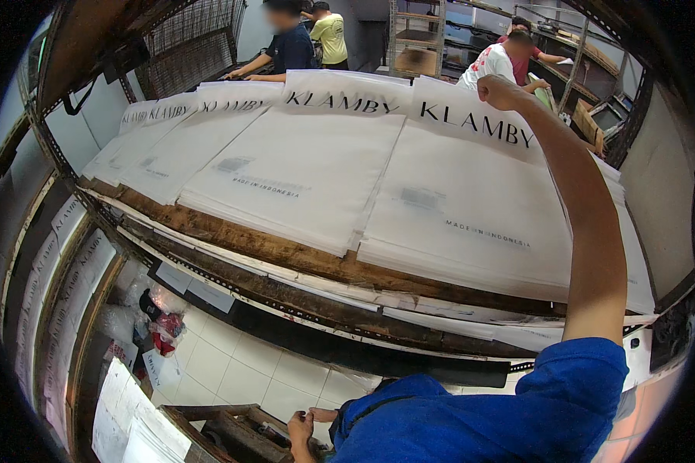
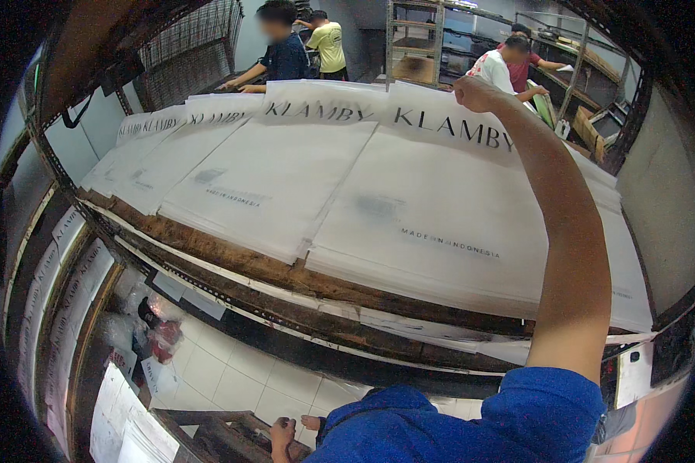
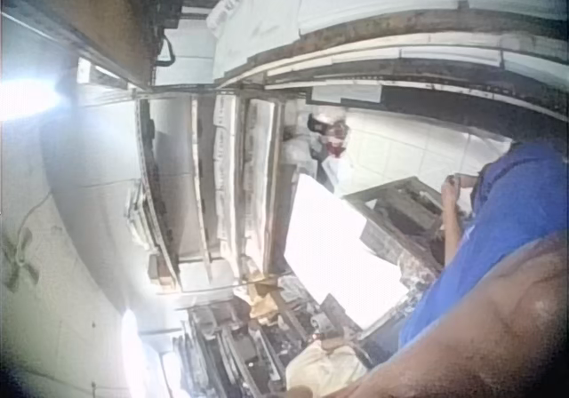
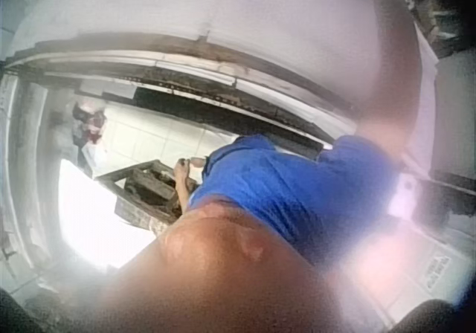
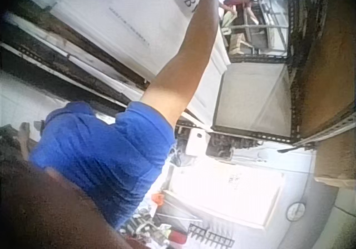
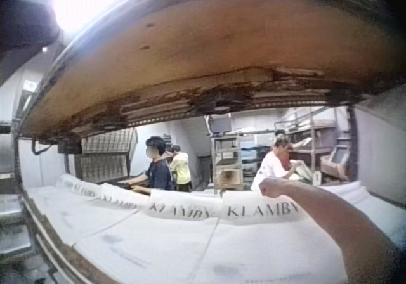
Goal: The person repeatedly picks up white printed sheets from a table and places them onto a nearby metal shelf. The person handles the sheets one at a time, stacking them in rows on the shelf. Another person is visible working at the table in the background.
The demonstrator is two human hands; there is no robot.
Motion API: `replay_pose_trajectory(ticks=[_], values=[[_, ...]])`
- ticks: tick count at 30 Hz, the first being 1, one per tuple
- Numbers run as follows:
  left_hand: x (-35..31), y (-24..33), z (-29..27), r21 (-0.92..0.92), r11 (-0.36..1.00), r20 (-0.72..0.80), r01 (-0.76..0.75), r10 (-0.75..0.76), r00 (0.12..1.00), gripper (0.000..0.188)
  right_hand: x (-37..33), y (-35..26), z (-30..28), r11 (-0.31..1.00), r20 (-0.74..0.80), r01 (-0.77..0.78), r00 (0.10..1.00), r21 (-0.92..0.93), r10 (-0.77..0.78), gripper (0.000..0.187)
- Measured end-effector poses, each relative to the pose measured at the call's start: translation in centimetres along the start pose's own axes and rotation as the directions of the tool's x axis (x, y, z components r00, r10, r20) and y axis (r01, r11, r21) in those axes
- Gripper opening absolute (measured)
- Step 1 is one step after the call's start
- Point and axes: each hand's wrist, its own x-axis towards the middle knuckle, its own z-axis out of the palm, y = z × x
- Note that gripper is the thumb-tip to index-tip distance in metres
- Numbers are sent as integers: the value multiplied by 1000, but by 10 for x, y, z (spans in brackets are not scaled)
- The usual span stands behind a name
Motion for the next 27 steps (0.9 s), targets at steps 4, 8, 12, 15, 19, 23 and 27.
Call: replay_pose_trajectory(ticks=[4, 8, 12, 15, 19, 23, 27], values=[[-4, 51, -45, 9, 998, -65, -68, 69, 996, 41, 10, 0, -2, 978, -187, 171, 964, -120, -191, 9], [-8, 52, -82, -18, 993, -224, -121, 114, 968, 42, 52, -47, -24, 903, -352, 421, 835, -86, -423, 21], [-16, 69, -132, -176, 980, -327, -94, 32, 944, 40, 85, -158, -65, 841, -303, 539, 810, 44, -503, 19], [-18, 84, -170, -204, 957, -429, -205, 100, 898, 39, 31, -266, -88, 734, -395, 677, 663, -45, -636, 15], [-20, 74, -194, -208, 938, -559, -278, 119, 821, 38, -30, -453, -93, 465, -204, 884, 447, -49, -871, 2], [-68, 48, -232, -286, 952, -649, -111, -107, 753, 36, -105, -646, -92, 0, -128, 995, 13, 98, -992, 9], [-71, 26, -256, -313, 948, -645, -55, -170, 745, 38, -152, -754, -63, -306, -152, 947, -291, 92, -945, 19]])
